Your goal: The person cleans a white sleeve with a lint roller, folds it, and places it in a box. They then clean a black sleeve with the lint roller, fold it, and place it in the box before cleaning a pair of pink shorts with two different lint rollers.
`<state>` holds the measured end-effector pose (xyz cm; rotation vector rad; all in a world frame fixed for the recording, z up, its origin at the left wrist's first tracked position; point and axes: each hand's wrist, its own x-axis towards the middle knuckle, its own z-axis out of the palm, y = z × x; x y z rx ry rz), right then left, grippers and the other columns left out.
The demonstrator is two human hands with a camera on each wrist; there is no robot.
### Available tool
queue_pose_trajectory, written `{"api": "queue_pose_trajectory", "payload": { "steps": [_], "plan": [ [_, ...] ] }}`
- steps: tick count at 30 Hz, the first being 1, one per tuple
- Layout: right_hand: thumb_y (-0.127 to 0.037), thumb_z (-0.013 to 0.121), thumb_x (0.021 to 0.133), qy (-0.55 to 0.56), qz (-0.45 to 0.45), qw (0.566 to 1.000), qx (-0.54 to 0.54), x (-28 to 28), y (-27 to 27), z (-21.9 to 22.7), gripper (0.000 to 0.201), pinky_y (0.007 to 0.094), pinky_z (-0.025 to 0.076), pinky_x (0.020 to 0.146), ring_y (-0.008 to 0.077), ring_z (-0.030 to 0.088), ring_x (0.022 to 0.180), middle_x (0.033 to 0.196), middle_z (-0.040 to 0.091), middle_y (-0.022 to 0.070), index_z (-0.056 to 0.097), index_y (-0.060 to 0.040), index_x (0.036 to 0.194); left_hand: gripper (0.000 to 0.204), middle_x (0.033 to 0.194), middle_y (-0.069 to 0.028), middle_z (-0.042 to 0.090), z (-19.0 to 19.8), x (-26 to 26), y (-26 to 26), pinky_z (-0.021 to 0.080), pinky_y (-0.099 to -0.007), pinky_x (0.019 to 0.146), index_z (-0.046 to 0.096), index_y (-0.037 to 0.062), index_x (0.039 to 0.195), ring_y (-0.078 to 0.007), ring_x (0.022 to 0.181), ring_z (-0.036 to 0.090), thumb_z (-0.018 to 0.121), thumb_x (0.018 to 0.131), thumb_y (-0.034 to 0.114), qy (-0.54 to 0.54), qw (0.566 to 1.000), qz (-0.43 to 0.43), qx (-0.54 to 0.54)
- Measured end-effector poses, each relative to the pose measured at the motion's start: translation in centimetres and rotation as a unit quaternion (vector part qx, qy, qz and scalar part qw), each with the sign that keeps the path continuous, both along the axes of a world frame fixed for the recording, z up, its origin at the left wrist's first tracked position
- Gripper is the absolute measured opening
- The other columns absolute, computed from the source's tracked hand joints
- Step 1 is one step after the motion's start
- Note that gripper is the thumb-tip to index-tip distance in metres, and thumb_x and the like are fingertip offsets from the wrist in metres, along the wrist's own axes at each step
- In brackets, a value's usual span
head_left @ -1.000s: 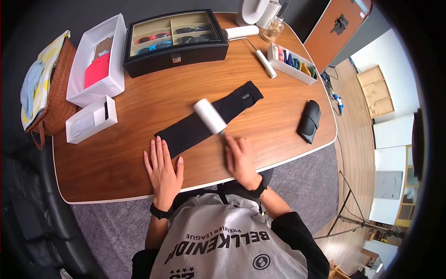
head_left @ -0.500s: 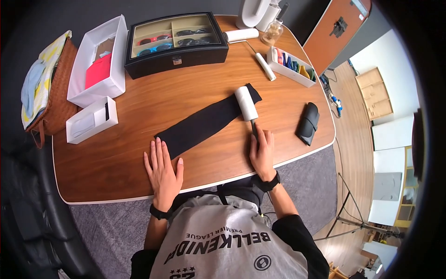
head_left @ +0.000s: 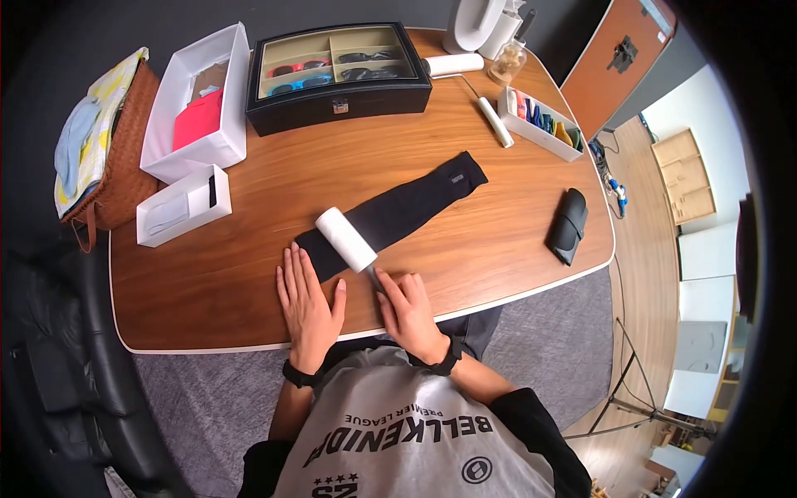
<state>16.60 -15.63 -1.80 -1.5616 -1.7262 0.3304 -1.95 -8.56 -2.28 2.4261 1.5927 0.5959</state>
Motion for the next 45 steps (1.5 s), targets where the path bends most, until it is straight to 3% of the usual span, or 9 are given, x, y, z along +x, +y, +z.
{"api": "queue_pose_trajectory", "payload": {
  "steps": [8,11,14,17,20,29,45],
  "plan": [
    [-0.002,0.067,0.096,-0.010,0.035,0.999,-0.019,-0.9,-0.3,0.0,0.050,0.0413,0.049,0.083,0.0317,0.051,0.092,0.095,0.054,0.0146,0.057,0.0026,0.145,0.079,0.169,-0.0288,0.027,0.0,0.0,-0.1,0.019,-0.0553,0.128,0.028,-0.0116,0.159,-0.0430,0.158,0.025,0.059,0.103,0.035,0.011,1.000,-0.004,0.012],
    [-0.002,0.067,0.096,0.002,0.031,0.999,-0.016,-0.8,-0.2,-0.2,0.050,0.0412,0.049,0.084,0.0318,0.051,0.092,0.096,0.055,0.0148,0.057,0.0030,0.145,0.081,0.168,-0.0301,0.027,0.2,0.1,-0.1,0.022,-0.0554,0.128,0.030,-0.0129,0.157,-0.0451,0.156,0.026,0.063,0.100,0.035,0.024,0.999,0.007,0.023],
    [0.001,0.067,0.093,0.017,0.021,1.000,-0.012,-0.9,-0.1,-0.3,0.049,0.0417,0.048,0.083,0.0326,0.053,0.090,0.097,0.057,0.0153,0.060,0.0043,0.141,0.083,0.167,-0.0310,0.027,0.2,0.1,-0.1,0.024,-0.0549,0.126,0.027,-0.0124,0.158,-0.0472,0.155,0.028,0.065,0.098,0.030,-0.016,0.999,0.038,0.003],
    [-0.002,0.067,0.095,0.009,0.022,1.000,-0.011,-0.9,-0.1,-0.2,0.048,0.0412,0.049,0.084,0.0320,0.052,0.092,0.097,0.055,0.0149,0.059,0.0040,0.142,0.084,0.167,-0.0314,0.028,-0.5,-0.2,-0.2,0.026,-0.0557,0.125,0.021,-0.0106,0.161,-0.0487,0.154,0.029,0.063,0.095,0.020,-0.123,0.989,0.069,0.036],
    [-0.002,0.067,0.095,0.003,0.024,1.000,-0.011,-1.0,0.0,0.0,0.048,0.0411,0.049,0.084,0.0318,0.052,0.092,0.096,0.056,0.0144,0.060,0.0036,0.142,0.079,0.167,-0.0305,0.028,-0.4,-0.6,-0.2,0.026,-0.0561,0.124,0.024,-0.0091,0.161,-0.0485,0.153,0.030,0.060,0.097,0.019,-0.119,0.991,0.046,0.031],
    [-0.002,0.069,0.092,-0.020,0.046,0.999,0.001,-1.9,-0.3,0.0,0.050,0.0400,0.050,0.085,0.0312,0.054,0.092,0.099,0.058,0.0135,0.061,0.0017,0.141,0.063,0.166,-0.0287,0.031,0.3,-0.7,-0.4,0.028,-0.0577,0.121,0.038,-0.0038,0.158,-0.0474,0.152,0.033,0.053,0.104,0.026,-0.133,0.991,0.005,0.033],
    [-0.005,0.070,0.092,-0.010,0.083,0.996,-0.003,-3.2,-0.5,0.1,0.047,0.0404,0.050,0.083,0.0317,0.055,0.092,0.099,0.059,0.0127,0.064,-0.0005,0.139,0.060,0.168,-0.0303,0.025,0.0,-0.3,-1.4,0.025,-0.0604,0.122,0.041,-0.0021,0.156,-0.0512,0.153,0.028,0.051,0.106,0.029,-0.146,0.988,0.004,0.046]
  ]
}}
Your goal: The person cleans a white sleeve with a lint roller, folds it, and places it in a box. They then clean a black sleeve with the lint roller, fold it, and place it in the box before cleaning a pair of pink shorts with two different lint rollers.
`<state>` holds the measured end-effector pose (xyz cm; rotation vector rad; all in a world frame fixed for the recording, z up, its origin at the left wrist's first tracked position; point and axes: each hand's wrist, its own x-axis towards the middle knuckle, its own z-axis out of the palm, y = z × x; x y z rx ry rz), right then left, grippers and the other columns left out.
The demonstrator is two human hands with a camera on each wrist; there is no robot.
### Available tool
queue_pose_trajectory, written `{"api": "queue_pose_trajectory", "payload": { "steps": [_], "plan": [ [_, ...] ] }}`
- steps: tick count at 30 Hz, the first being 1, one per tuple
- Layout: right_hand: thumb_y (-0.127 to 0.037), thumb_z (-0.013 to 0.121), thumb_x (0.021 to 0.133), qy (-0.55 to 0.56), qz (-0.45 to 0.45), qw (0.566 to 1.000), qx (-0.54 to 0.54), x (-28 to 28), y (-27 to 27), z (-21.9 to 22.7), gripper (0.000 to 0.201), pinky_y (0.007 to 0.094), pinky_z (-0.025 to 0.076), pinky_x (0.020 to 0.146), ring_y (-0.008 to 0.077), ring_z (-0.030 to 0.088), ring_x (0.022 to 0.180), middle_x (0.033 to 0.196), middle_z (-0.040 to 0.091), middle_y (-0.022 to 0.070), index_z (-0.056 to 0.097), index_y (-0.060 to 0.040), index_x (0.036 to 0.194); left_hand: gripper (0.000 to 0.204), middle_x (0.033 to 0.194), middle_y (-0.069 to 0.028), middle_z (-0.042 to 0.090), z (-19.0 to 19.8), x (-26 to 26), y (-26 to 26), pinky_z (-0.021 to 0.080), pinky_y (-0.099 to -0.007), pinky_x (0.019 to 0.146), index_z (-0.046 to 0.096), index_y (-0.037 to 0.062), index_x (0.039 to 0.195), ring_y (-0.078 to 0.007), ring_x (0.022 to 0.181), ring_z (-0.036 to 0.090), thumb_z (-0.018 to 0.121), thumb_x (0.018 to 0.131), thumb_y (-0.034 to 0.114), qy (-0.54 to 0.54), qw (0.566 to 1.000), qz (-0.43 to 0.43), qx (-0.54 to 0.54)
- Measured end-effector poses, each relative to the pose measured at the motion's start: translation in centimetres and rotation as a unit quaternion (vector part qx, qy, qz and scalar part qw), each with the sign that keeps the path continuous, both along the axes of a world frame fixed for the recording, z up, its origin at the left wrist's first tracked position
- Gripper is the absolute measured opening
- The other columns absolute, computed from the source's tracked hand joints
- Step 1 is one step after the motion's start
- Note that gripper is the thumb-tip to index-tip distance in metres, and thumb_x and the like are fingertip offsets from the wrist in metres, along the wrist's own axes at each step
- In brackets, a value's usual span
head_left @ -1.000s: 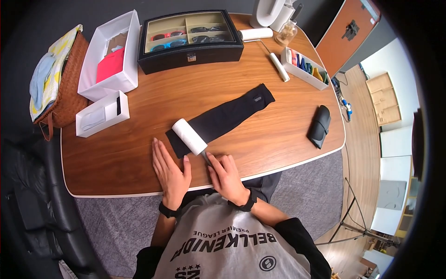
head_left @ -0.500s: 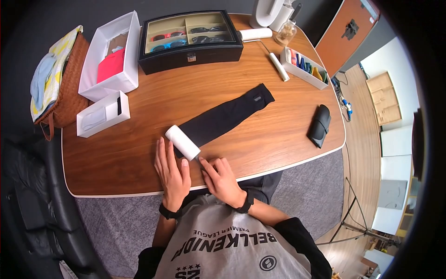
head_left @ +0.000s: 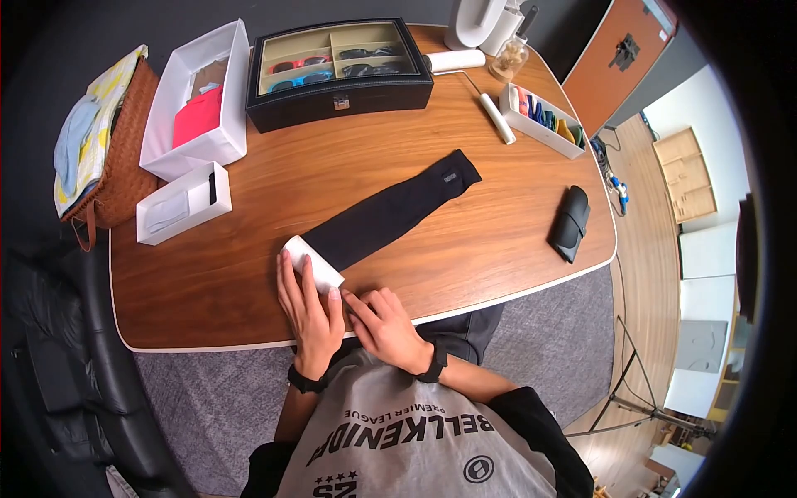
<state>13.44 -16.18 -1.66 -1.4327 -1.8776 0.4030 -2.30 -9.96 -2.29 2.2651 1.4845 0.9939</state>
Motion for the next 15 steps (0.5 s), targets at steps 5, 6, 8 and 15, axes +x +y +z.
{"api": "queue_pose_trajectory", "payload": {
  "steps": [5,6,8,15],
  "plan": [
    [-0.006,0.071,0.091,0.003,0.009,1.000,-0.005,-0.07,-0.03,-0.15,0.049,0.0411,0.049,0.083,0.0317,0.055,0.091,0.099,0.059,0.0125,0.063,-0.0009,0.139,0.060,0.168,-0.0311,0.025,-0.02,-0.07,-0.03,0.025,-0.0614,0.123,0.042,-0.0025,0.156,-0.0518,0.153,0.028,0.051,0.106,0.029,-0.001,1.000,0.000,0.004],
    [-0.006,0.071,0.091,0.002,0.008,1.000,-0.006,-0.03,-0.04,-0.14,0.049,0.0411,0.049,0.083,0.0317,0.055,0.091,0.099,0.059,0.0125,0.063,-0.0009,0.139,0.059,0.168,-0.0313,0.025,-0.01,-0.06,-0.03,0.025,-0.0617,0.123,0.043,-0.0027,0.155,-0.0519,0.153,0.028,0.051,0.106,0.029,0.000,1.000,-0.002,0.006],
    [-0.007,0.071,0.091,0.009,0.016,1.000,-0.005,0.05,0.01,-0.10,0.049,0.0421,0.048,0.083,0.0321,0.055,0.092,0.100,0.058,0.0128,0.063,-0.0011,0.139,0.059,0.168,-0.0315,0.025,-0.20,-0.03,-0.02,0.025,-0.0621,0.123,0.043,-0.0029,0.155,-0.0522,0.153,0.027,0.051,0.106,0.029,-0.012,1.000,-0.001,0.007],
    [-0.007,0.071,0.091,0.010,0.020,1.000,-0.016,0.09,0.03,0.00,0.048,0.0429,0.048,0.082,0.0324,0.055,0.091,0.101,0.058,0.0135,0.063,-0.0008,0.138,0.060,0.168,-0.0325,0.024,-0.10,-0.06,0.06,0.025,-0.0631,0.123,0.042,-0.0035,0.155,-0.0533,0.153,0.026,0.052,0.106,0.028,-0.017,1.000,-0.008,0.003]
  ]
}}
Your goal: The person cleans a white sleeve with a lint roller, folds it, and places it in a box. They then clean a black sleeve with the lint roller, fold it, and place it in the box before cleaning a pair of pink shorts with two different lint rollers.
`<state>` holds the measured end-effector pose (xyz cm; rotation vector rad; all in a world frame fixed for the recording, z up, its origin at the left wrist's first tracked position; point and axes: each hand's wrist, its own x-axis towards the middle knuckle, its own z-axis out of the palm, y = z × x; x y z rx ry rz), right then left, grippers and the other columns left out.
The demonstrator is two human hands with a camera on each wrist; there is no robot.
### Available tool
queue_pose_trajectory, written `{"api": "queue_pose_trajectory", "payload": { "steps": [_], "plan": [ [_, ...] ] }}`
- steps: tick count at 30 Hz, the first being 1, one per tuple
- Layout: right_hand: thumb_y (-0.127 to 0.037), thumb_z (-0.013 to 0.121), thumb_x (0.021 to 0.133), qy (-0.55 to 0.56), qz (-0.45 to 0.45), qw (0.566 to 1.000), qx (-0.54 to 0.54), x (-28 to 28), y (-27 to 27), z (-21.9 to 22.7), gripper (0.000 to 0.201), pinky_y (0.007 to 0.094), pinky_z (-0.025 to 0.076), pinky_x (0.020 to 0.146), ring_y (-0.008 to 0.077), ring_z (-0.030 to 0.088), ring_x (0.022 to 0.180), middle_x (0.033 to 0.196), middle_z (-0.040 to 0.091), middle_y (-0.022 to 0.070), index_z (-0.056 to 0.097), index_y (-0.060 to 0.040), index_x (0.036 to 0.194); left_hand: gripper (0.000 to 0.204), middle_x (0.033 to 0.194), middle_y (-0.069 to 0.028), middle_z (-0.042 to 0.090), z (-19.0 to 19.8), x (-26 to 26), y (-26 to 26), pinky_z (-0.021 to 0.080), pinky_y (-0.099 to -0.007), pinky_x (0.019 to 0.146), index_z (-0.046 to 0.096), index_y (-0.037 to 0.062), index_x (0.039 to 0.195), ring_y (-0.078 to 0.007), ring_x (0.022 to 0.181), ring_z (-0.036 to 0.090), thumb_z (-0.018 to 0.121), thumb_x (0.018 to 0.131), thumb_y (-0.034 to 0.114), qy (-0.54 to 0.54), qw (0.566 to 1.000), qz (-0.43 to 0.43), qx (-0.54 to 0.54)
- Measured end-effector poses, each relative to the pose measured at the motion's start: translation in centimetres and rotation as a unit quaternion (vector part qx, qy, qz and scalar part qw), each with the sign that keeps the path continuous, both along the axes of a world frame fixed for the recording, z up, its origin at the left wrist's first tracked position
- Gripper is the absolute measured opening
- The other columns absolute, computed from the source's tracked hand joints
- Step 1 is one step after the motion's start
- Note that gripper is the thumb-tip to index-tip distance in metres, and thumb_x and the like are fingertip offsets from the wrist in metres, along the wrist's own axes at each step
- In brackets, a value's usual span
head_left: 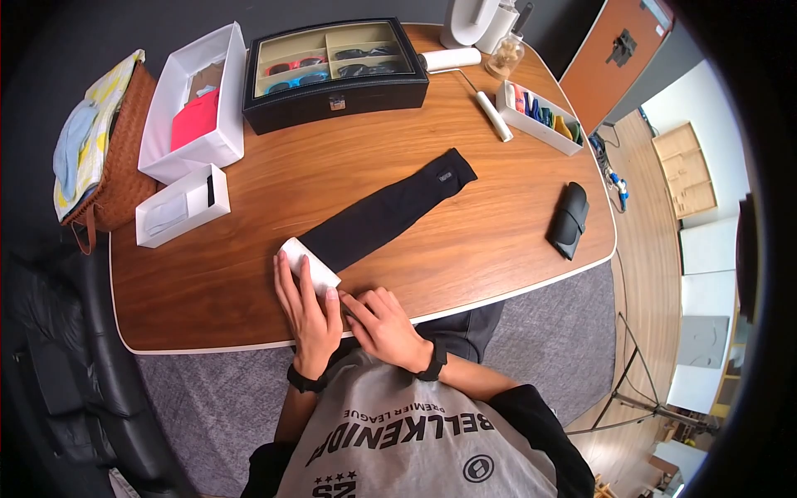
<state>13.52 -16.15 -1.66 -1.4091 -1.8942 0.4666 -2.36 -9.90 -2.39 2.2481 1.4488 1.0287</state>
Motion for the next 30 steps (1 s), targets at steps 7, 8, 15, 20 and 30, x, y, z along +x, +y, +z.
{"api": "queue_pose_trajectory", "payload": {
  "steps": [7,8,15,20,30],
  "plan": [
    [-0.002,0.068,0.091,0.040,-0.023,0.999,0.013,0.1,0.1,0.0,0.046,0.0414,0.050,0.083,0.0339,0.056,0.092,0.099,0.058,0.0155,0.063,0.0017,0.137,0.068,0.168,-0.0344,0.018,0.0,0.4,-0.1,0.023,-0.0621,0.124,0.031,-0.0045,0.161,-0.0537,0.153,0.024,0.052,0.106,0.030,0.011,0.999,0.024,-0.028],
    [0.000,0.068,0.091,0.048,-0.030,0.998,0.012,0.1,0.1,0.1,0.046,0.0412,0.050,0.083,0.0344,0.056,0.092,0.099,0.058,0.0160,0.063,0.0023,0.137,0.069,0.169,-0.0346,0.017,0.0,0.5,-0.1,0.022,-0.0616,0.124,0.029,-0.0053,0.161,-0.0534,0.153,0.024,0.052,0.106,0.029,0.013,0.999,0.028,-0.030],
    [0.001,0.065,0.092,0.088,-0.103,0.991,-0.003,1.1,0.6,0.2,0.045,0.0434,0.048,0.083,0.0366,0.055,0.091,0.097,0.057,0.0188,0.061,0.0060,0.136,0.066,0.169,-0.0318,0.021,0.1,0.6,0.0,0.023,-0.0601,0.124,0.030,-0.0064,0.160,-0.0499,0.154,0.025,0.048,0.108,0.028,0.023,0.998,0.044,-0.037],
    [0.001,0.066,0.092,0.069,-0.142,0.988,0.007,2.9,0.9,0.1,0.042,0.0437,0.048,0.082,0.0362,0.055,0.089,0.097,0.057,0.0188,0.062,0.0065,0.134,0.057,0.167,-0.0247,0.035,0.4,0.5,0.1,0.024,-0.0585,0.124,0.044,-0.0063,0.154,-0.0432,0.156,0.028,0.047,0.107,0.026,0.104,0.994,0.008,-0.043],
    [0.001,0.066,0.092,0.041,-0.142,0.989,0.002,4.3,0.8,0.4,0.043,0.0439,0.048,0.081,0.0359,0.054,0.089,0.095,0.056,0.0184,0.063,0.0049,0.135,0.053,0.165,-0.0203,0.040,0.2,0.8,0.2,0.021,-0.0586,0.127,0.052,-0.0010,0.150,-0.0370,0.157,0.030,0.050,0.106,0.028,0.183,0.982,-0.027,-0.045]
  ]
}}
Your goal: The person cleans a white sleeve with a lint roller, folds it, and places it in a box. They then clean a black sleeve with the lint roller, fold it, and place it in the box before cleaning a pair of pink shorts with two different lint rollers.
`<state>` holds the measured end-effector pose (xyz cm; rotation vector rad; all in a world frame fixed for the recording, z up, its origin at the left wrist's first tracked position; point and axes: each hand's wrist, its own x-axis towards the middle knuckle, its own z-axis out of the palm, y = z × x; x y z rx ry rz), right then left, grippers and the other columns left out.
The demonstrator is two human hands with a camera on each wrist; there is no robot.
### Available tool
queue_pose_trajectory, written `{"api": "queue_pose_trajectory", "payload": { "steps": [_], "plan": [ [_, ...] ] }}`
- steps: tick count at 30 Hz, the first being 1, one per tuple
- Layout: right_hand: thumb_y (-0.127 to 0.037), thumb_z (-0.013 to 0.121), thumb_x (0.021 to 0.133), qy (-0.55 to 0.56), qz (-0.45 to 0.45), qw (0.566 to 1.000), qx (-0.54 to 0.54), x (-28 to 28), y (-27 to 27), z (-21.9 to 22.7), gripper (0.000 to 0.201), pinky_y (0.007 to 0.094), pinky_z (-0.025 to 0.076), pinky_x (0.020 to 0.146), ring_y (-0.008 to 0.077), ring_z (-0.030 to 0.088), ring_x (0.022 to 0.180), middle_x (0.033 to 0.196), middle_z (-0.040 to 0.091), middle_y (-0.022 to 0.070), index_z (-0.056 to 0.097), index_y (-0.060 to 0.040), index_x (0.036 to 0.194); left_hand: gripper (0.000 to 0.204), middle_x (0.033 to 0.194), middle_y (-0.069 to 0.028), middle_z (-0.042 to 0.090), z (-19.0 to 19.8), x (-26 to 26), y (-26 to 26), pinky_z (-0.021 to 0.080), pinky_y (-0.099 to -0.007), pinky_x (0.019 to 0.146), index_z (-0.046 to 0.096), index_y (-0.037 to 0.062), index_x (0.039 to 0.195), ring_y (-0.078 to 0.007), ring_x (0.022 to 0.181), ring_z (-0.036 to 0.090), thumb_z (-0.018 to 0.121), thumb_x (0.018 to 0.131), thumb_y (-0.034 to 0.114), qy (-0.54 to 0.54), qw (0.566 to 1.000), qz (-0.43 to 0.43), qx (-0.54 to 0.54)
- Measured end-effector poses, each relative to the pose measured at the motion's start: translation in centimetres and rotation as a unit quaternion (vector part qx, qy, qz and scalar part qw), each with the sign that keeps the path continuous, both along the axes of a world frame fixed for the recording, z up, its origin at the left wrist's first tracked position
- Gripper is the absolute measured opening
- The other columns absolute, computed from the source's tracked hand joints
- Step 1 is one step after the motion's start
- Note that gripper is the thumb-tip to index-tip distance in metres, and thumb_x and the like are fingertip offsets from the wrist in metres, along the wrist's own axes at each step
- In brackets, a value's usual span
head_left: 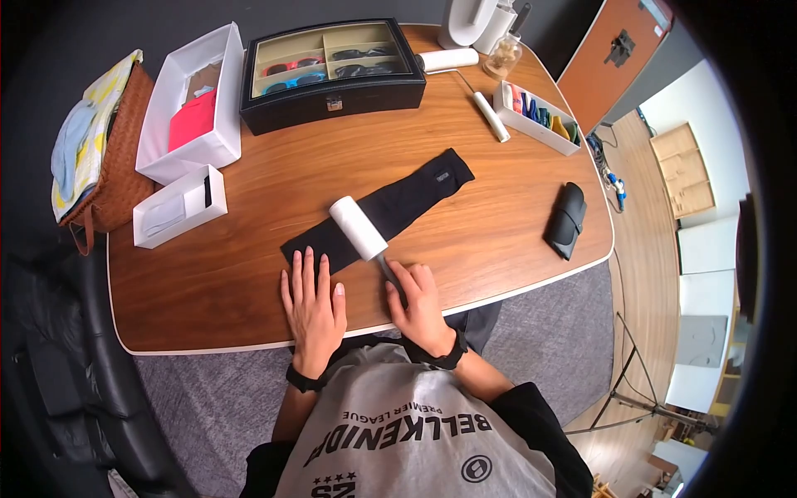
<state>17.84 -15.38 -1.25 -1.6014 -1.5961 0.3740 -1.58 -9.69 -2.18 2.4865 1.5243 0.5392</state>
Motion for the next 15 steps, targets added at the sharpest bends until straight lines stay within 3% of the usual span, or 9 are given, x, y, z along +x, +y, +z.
{"api": "queue_pose_trajectory", "payload": {
  "steps": [15],
  "plan": [
    [-0.001,0.062,0.097,-0.096,-0.172,0.980,0.014,12.2,1.1,-1.4,0.041,0.0448,0.047,0.086,0.0379,0.056,0.095,0.101,0.059,0.0215,0.061,0.0034,0.137,0.050,0.166,-0.0203,0.039,0.2,-0.3,-0.1,0.020,-0.0560,0.128,0.051,-0.0005,0.151,-0.0385,0.157,0.030,0.047,0.107,0.023,-0.001,1.000,-0.002,-0.004]
  ]
}}
